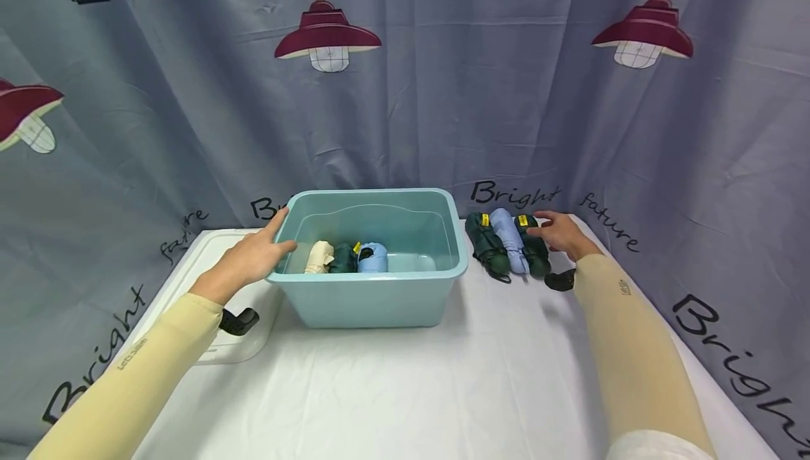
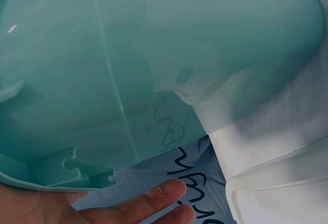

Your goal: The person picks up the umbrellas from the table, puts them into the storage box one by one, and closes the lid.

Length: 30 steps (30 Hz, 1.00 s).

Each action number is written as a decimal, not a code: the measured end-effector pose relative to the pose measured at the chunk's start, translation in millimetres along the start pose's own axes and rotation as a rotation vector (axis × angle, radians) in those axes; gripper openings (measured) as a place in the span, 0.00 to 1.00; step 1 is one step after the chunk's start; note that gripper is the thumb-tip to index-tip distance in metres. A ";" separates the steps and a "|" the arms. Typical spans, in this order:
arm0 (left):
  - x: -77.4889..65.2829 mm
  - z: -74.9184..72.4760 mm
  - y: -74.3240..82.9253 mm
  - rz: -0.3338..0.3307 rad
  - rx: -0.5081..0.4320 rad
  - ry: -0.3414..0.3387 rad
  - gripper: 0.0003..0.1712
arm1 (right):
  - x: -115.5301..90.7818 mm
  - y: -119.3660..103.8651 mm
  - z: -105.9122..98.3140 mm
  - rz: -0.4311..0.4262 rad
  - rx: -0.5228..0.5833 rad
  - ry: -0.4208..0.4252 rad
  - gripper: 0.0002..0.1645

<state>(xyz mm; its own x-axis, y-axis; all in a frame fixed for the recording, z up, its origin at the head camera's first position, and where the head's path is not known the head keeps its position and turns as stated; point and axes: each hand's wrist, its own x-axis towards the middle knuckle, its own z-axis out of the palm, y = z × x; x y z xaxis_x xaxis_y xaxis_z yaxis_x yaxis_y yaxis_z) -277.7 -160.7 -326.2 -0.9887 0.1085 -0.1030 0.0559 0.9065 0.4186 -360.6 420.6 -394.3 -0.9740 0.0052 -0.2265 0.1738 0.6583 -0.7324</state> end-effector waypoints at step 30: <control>0.0 -0.5 2.1 -0.026 0.000 -0.005 0.47 | 19.7 8.1 14.0 0.035 -0.224 0.008 0.45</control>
<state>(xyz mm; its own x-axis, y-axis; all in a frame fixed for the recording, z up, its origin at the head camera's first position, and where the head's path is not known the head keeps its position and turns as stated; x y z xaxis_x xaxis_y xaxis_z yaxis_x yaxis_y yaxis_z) -277.6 -159.1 -324.8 -0.9892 0.0868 -0.1184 0.0301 0.9092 0.4153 -376.4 415.5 -413.7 -0.9693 0.0361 -0.2434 0.1716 0.8082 -0.5634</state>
